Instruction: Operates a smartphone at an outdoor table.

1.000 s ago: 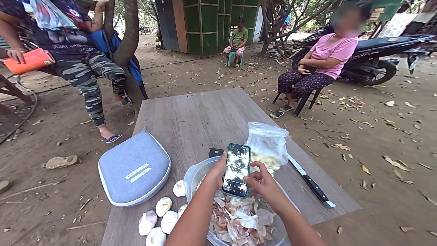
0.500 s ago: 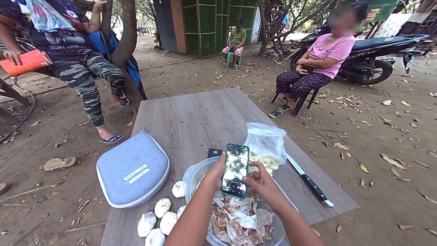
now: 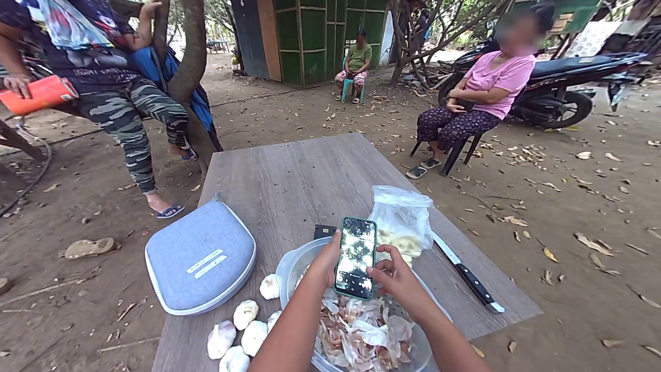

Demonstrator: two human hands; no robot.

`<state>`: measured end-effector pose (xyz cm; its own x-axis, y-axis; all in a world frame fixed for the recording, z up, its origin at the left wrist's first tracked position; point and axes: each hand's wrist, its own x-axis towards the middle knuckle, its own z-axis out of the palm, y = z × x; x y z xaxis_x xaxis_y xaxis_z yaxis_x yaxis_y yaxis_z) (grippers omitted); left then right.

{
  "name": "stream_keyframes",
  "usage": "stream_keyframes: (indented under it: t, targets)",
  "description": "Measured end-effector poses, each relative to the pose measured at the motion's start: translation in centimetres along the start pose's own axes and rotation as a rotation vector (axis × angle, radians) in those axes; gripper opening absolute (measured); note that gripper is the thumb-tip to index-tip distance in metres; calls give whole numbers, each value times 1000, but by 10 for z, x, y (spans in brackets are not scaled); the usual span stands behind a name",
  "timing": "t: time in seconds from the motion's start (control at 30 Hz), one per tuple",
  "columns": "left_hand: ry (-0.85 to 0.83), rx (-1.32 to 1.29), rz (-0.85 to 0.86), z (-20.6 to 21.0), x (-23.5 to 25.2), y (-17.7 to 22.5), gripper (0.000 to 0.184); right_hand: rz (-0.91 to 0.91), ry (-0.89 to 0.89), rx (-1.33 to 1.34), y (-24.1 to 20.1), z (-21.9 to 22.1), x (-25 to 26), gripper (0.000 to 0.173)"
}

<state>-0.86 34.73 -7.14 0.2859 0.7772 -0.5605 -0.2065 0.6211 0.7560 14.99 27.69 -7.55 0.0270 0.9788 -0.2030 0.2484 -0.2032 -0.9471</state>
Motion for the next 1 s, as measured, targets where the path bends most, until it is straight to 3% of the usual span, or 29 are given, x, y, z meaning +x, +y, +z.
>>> stream_keyframes:
  t: [1.0]
  targets:
    - [-4, -10, 13, -2, 2, -1, 67, -9, 0, 22, 1, 0, 0, 60]
